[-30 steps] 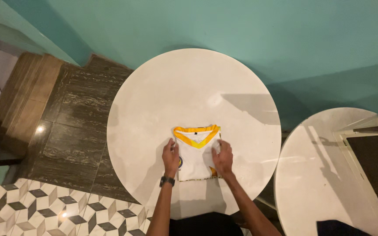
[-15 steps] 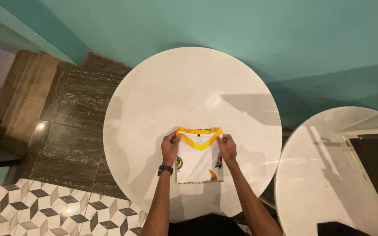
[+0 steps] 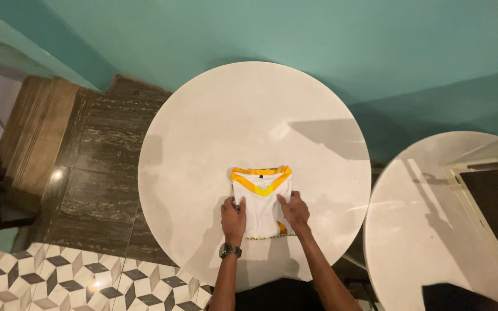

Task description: The person folds a jersey on a white table, places it into a cabinet, and then begins folding a second jersey on the same table.

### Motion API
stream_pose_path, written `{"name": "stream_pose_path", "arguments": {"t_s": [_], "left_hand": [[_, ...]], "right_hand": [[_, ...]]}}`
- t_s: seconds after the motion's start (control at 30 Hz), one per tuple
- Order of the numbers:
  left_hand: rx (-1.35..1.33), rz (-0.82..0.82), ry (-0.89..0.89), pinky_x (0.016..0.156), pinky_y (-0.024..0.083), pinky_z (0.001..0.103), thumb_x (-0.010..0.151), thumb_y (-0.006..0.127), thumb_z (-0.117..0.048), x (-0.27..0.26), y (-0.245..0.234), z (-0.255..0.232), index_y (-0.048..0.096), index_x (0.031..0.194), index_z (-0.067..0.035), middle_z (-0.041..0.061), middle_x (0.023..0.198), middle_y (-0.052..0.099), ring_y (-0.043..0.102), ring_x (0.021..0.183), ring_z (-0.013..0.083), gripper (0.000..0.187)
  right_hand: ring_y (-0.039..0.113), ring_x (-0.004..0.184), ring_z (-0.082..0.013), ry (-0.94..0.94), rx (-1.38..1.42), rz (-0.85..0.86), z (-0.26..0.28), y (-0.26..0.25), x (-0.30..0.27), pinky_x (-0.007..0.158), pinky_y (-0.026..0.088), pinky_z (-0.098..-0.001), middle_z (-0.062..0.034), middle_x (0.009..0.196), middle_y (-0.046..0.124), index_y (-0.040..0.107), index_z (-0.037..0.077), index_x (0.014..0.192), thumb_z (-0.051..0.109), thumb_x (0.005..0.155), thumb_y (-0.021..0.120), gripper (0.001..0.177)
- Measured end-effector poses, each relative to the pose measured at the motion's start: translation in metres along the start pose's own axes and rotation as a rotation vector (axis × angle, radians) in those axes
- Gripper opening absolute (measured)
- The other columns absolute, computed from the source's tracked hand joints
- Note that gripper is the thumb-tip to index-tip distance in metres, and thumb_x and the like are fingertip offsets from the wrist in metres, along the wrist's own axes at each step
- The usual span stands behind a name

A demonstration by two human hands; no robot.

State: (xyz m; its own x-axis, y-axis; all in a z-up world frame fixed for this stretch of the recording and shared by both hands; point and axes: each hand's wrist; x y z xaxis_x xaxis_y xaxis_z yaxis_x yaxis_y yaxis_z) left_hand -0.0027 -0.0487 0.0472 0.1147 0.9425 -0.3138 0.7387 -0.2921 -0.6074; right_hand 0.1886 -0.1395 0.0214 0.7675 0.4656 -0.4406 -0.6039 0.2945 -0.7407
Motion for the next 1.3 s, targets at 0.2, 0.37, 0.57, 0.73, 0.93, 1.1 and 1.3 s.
{"name": "stream_pose_path", "arguments": {"t_s": [0.2,0.37,0.57,0.73,0.93,1.1,1.3], "left_hand": [[-0.282,0.265,-0.291,0.075,0.055,0.039,0.092,0.068,-0.048,0.012,0.023,0.036,0.058,0.128,-0.002,0.015,0.093,0.075,0.07,0.084,0.0271,0.06],[-0.545,0.385,0.08,0.086,0.052,0.028,0.097,0.063,-0.029,0.016,0.033,0.062,0.057,0.133,0.0,0.009,0.116,0.073,0.068,0.1,0.0154,0.047],[-0.595,0.512,0.027,0.086,0.054,0.032,0.097,0.061,-0.024,-0.005,0.01,0.013,0.048,0.145,-0.008,0.01,0.118,0.07,0.066,0.1,0.0168,0.053],[-0.538,0.601,0.233,0.092,0.052,0.03,0.1,0.06,-0.025,-0.031,0.002,-0.052,0.047,0.147,-0.006,0.008,0.128,0.069,0.065,0.108,0.0152,0.052],[-0.501,0.76,0.327,0.091,0.051,0.031,0.101,0.059,-0.026,-0.078,0.017,-0.133,0.046,0.15,-0.007,0.009,0.128,0.068,0.062,0.107,0.0156,0.054],[-0.519,0.897,0.456,0.087,0.053,0.027,0.101,0.059,-0.026,-0.121,0.047,-0.201,0.047,0.147,-0.006,0.006,0.121,0.07,0.065,0.101,0.0108,0.052],[-0.551,1.102,0.458,0.073,0.052,0.028,0.1,0.057,-0.026,-0.186,0.077,-0.288,0.045,0.149,-0.008,0.007,0.1,0.071,0.061,0.08,0.0103,0.054]], "right_hand": [[0.068,0.101,-0.0405,-0.174,-0.13,0.033,-0.017,0.011,-0.003,0.087,0.053,-0.046,-0.0256,0.106,0.071,0.054,-0.002,0.129,0.053,0.099,0.067,0.064],[0.067,0.099,-0.0259,0.042,0.6,0.238,-0.006,0.001,-0.034,0.083,0.056,-0.0388,-0.0162,0.117,0.07,0.045,0.004,0.143,0.029,0.094,0.064,0.058],[0.064,0.115,-0.0213,-0.029,0.799,0.139,-0.007,-0.039,-0.069,0.095,0.054,-0.0344,-0.0151,0.134,0.062,0.036,0.007,0.152,0.014,0.094,0.061,0.063],[0.062,0.118,-0.0215,-0.118,0.915,-0.001,-0.03,-0.082,-0.083,0.099,0.052,-0.034,-0.0148,0.136,0.061,0.036,0.006,0.152,0.014,0.095,0.062,0.064],[0.062,0.118,-0.0212,-0.072,0.955,-0.18,-0.061,-0.16,-0.106,0.098,0.051,-0.0336,-0.0148,0.137,0.062,0.037,0.007,0.152,0.014,0.094,0.065,0.065],[0.067,0.107,-0.0209,-0.049,1.039,-0.359,-0.093,-0.233,-0.121,0.087,0.056,-0.0351,-0.014,0.133,0.064,0.04,0.008,0.152,0.015,0.09,0.068,0.068],[0.069,0.105,-0.02,-0.115,1.055,-0.532,-0.139,-0.322,-0.141,0.087,0.057,-0.0324,-0.0153,0.131,0.067,0.04,0.003,0.153,0.014,0.092,0.07,0.068]]}}
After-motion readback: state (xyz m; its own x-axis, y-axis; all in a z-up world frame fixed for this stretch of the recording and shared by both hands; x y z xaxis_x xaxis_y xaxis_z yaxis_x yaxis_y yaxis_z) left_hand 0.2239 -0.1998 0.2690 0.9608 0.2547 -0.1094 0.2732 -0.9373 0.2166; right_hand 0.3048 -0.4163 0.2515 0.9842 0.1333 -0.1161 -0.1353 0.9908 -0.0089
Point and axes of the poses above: each hand's wrist, its own x-axis towards the middle knuckle, its own y-axis out of the palm, z = x × y
